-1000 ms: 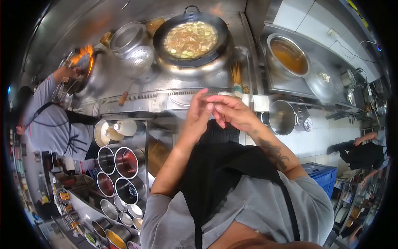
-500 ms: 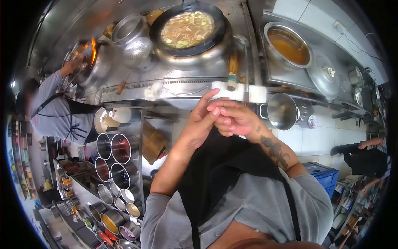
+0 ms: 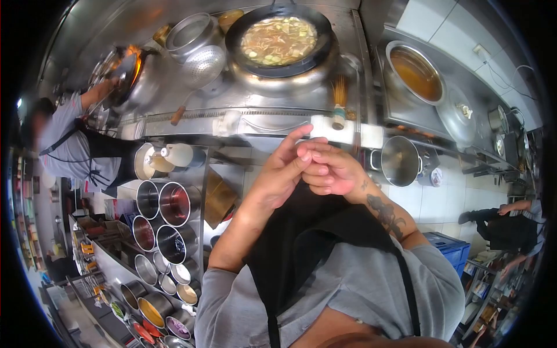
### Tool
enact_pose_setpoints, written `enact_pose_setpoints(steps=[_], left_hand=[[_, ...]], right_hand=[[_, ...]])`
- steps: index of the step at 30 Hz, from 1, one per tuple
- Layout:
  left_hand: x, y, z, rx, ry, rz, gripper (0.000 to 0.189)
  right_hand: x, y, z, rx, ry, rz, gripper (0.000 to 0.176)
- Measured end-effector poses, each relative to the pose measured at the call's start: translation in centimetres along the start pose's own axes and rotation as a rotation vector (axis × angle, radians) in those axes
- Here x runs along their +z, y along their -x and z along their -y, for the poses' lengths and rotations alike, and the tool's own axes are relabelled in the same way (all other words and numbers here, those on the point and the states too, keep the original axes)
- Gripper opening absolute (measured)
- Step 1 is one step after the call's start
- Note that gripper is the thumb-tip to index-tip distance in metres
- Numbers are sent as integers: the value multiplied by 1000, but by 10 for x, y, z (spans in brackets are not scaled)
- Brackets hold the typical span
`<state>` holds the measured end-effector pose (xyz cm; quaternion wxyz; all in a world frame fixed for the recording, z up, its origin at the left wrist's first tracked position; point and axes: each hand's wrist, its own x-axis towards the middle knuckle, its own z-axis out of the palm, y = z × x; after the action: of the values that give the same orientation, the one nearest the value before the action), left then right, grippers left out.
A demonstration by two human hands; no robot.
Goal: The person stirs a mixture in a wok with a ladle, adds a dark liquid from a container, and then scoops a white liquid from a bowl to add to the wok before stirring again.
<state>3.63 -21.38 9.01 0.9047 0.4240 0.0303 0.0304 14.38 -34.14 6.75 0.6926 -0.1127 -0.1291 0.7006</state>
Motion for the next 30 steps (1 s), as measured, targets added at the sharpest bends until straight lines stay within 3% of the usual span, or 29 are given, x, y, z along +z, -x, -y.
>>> enact_pose_setpoints(steps=[9,30], left_hand=[[-28,22,-21,20,26,9,60],[-48,37,-35,21,30,10,53]], right_hand=[[14,-35,-17,90,-31,1,17],[18,-59,-40,46,-8,16,13]])
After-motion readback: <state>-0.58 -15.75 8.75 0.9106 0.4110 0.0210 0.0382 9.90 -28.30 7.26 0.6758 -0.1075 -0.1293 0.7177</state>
